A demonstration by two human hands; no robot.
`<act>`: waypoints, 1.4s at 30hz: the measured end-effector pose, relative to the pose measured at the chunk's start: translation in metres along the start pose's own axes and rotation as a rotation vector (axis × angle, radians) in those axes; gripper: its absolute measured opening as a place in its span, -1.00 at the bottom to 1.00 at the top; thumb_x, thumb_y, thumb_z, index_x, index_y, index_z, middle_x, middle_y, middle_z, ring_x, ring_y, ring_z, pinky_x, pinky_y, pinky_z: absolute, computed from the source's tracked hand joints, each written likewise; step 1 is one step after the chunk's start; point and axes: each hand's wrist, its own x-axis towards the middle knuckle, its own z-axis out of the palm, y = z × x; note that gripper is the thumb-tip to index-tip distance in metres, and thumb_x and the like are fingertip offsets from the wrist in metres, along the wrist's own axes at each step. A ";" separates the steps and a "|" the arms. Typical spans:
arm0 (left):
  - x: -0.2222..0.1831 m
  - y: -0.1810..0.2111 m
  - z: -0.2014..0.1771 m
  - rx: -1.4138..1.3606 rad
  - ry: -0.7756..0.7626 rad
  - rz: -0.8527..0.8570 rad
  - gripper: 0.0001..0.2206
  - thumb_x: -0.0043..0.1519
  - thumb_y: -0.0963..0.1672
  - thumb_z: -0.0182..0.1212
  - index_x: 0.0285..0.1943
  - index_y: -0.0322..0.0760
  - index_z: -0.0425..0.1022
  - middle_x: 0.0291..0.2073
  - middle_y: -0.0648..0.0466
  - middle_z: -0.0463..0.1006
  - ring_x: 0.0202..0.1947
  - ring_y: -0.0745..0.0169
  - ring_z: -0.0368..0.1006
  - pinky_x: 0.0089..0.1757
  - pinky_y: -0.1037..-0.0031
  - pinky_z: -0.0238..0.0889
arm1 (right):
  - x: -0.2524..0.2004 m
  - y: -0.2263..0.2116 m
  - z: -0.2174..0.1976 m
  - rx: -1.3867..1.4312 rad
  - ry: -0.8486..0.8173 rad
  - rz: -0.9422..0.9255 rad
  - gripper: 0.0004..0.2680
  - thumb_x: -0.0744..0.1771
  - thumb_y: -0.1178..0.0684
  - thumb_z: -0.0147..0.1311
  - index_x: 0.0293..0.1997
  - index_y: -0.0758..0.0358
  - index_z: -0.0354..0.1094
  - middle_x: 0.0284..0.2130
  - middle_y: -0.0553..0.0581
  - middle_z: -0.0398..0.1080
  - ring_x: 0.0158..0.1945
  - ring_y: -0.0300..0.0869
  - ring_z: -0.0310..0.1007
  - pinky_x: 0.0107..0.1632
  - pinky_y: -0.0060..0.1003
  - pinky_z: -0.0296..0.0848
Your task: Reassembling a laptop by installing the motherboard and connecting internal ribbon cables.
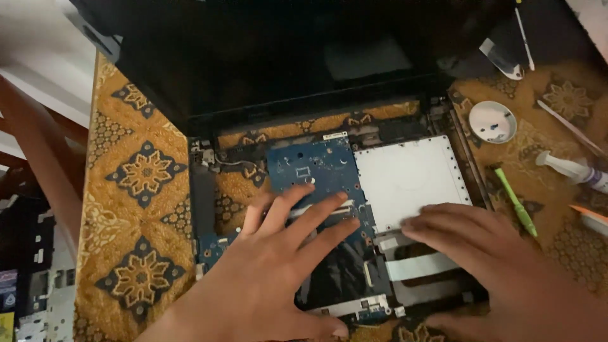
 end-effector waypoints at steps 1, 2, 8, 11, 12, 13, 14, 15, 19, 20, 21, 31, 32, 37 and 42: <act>-0.001 0.000 0.000 0.001 -0.015 -0.009 -0.13 0.18 0.22 0.31 0.62 -0.09 0.09 0.59 -0.02 -0.09 0.52 -0.29 -0.37 0.16 -0.43 -0.48 | -0.001 -0.002 0.001 -0.011 0.043 -0.005 -0.19 0.17 -0.52 0.45 0.58 -0.40 0.02 0.49 -0.26 0.08 0.52 -0.15 -0.09 0.28 0.24 0.05; -0.001 0.000 0.002 0.000 -0.014 -0.010 -0.13 0.18 0.22 0.31 0.62 -0.09 0.09 0.59 -0.02 -0.09 0.52 -0.29 -0.37 0.16 -0.43 -0.48 | -0.002 -0.002 0.001 -0.012 0.042 -0.006 -0.19 0.17 -0.52 0.45 0.58 -0.40 0.02 0.49 -0.26 0.08 0.52 -0.15 -0.09 0.28 0.24 0.05; -0.002 0.000 0.010 0.174 0.061 0.084 -0.15 0.15 0.29 0.23 0.55 -0.10 0.20 0.52 -0.09 0.04 0.47 -0.36 -0.17 0.13 -0.47 -0.24 | -0.007 0.003 0.009 -0.048 0.182 -0.170 -0.36 0.18 -0.39 0.45 0.43 -0.30 0.30 0.47 -0.23 0.15 0.47 -0.11 0.02 0.26 0.16 0.09; -0.002 0.004 0.009 0.148 0.068 0.091 -0.19 0.17 0.27 0.19 0.52 -0.12 0.24 0.50 -0.12 0.05 0.48 -0.39 -0.18 0.13 -0.49 -0.27 | -0.008 0.001 0.010 -0.044 0.140 -0.125 -0.37 0.18 -0.40 0.48 0.39 -0.33 0.33 0.49 -0.21 0.10 0.49 -0.07 -0.03 0.27 0.25 0.09; -0.001 0.005 0.009 0.145 0.099 0.129 -0.26 0.17 0.25 0.19 0.45 -0.09 0.32 0.47 -0.12 0.10 0.45 -0.41 -0.11 0.11 -0.47 -0.20 | -0.009 -0.001 0.010 0.002 0.180 -0.121 -0.43 0.19 -0.35 0.43 0.36 -0.29 0.36 0.46 -0.17 0.15 0.49 -0.08 0.00 0.29 0.22 0.10; -0.001 0.005 0.010 0.142 0.130 0.168 -0.33 0.17 0.24 0.18 0.38 -0.07 0.39 0.45 -0.12 0.16 0.42 -0.43 -0.03 0.09 -0.44 -0.12 | -0.009 -0.003 0.011 0.048 0.221 -0.117 -0.48 0.21 -0.30 0.38 0.32 -0.25 0.39 0.44 -0.14 0.20 0.49 -0.08 0.04 0.31 0.20 0.12; 0.000 0.007 0.010 0.143 0.130 0.170 -0.33 0.17 0.24 0.18 0.38 -0.07 0.39 0.45 -0.12 0.16 0.42 -0.43 -0.03 0.09 -0.44 -0.12 | -0.009 -0.005 0.011 0.048 0.223 -0.116 -0.48 0.21 -0.30 0.38 0.32 -0.25 0.39 0.44 -0.14 0.20 0.49 -0.08 0.04 0.31 0.20 0.12; 0.000 0.009 0.011 0.129 0.120 0.168 -0.34 0.19 0.23 0.16 0.39 -0.06 0.38 0.46 -0.13 0.13 0.41 -0.45 -0.03 0.07 -0.46 -0.12 | -0.008 -0.007 0.010 0.035 0.267 -0.141 -0.57 0.23 -0.26 0.33 0.24 -0.23 0.46 0.39 -0.12 0.25 0.46 -0.08 0.09 0.31 0.18 0.13; 0.004 0.013 0.013 0.127 0.095 0.163 -0.35 0.17 0.19 0.27 0.42 0.01 0.36 0.48 -0.16 0.04 0.38 -0.50 -0.07 0.08 -0.46 -0.15 | -0.001 -0.022 0.004 -0.008 0.360 -0.225 -0.74 0.29 -0.17 0.21 0.07 -0.13 0.56 0.20 -0.12 0.42 0.33 -0.10 0.29 0.27 0.14 0.27; 0.005 0.015 0.014 0.128 0.096 0.164 -0.35 0.17 0.19 0.27 0.42 0.01 0.36 0.48 -0.16 0.04 0.38 -0.50 -0.07 0.08 -0.46 -0.15 | 0.000 -0.021 0.006 -0.009 0.361 -0.226 -0.74 0.29 -0.17 0.21 0.07 -0.13 0.56 0.20 -0.12 0.42 0.33 -0.10 0.29 0.27 0.14 0.27; 0.007 0.016 0.014 0.144 0.070 0.148 -0.33 0.16 0.20 0.29 0.43 0.02 0.33 0.47 -0.17 0.03 0.38 -0.53 -0.08 0.08 -0.48 -0.15 | 0.002 -0.021 0.007 0.008 0.399 -0.246 -0.77 0.29 -0.16 0.21 0.02 -0.10 0.58 0.17 -0.08 0.42 0.31 -0.09 0.31 0.27 0.10 0.29; 0.016 0.020 0.012 0.176 0.049 0.150 -0.30 0.11 0.20 0.26 0.38 -0.12 0.34 0.44 -0.16 0.08 0.34 -0.55 -0.03 0.15 -0.44 -0.22 | 0.001 -0.010 0.019 0.042 0.465 -0.354 -0.71 0.30 -0.06 0.19 0.14 0.04 0.47 0.13 0.00 0.46 0.32 -0.05 0.34 0.29 0.05 0.42; 0.017 0.020 0.011 0.177 0.047 0.152 -0.30 0.11 0.20 0.26 0.38 -0.12 0.34 0.44 -0.16 0.08 0.34 -0.55 -0.03 0.15 -0.44 -0.22 | 0.000 -0.010 0.019 0.043 0.467 -0.352 -0.71 0.30 -0.06 0.19 0.14 0.04 0.47 0.13 0.00 0.46 0.32 -0.05 0.34 0.29 0.05 0.42; 0.023 0.020 0.012 0.125 0.150 0.212 -0.41 0.11 0.18 0.26 0.19 -0.16 0.48 0.37 -0.20 0.20 0.29 -0.51 0.07 0.08 -0.45 -0.10 | 0.000 -0.009 0.023 0.072 0.463 -0.365 -0.67 0.30 -0.03 0.20 0.19 0.07 0.42 0.14 0.03 0.44 0.33 -0.02 0.32 0.30 0.05 0.41; 0.038 0.025 0.018 0.159 0.190 0.220 -0.45 0.09 0.19 0.27 0.01 -0.25 0.57 0.29 -0.15 0.27 0.24 -0.45 0.13 0.10 -0.34 -0.04 | -0.001 -0.013 0.019 0.070 0.447 -0.353 -0.71 0.32 -0.05 0.15 0.16 0.06 0.44 0.15 0.02 0.41 0.34 -0.04 0.30 0.27 0.02 0.42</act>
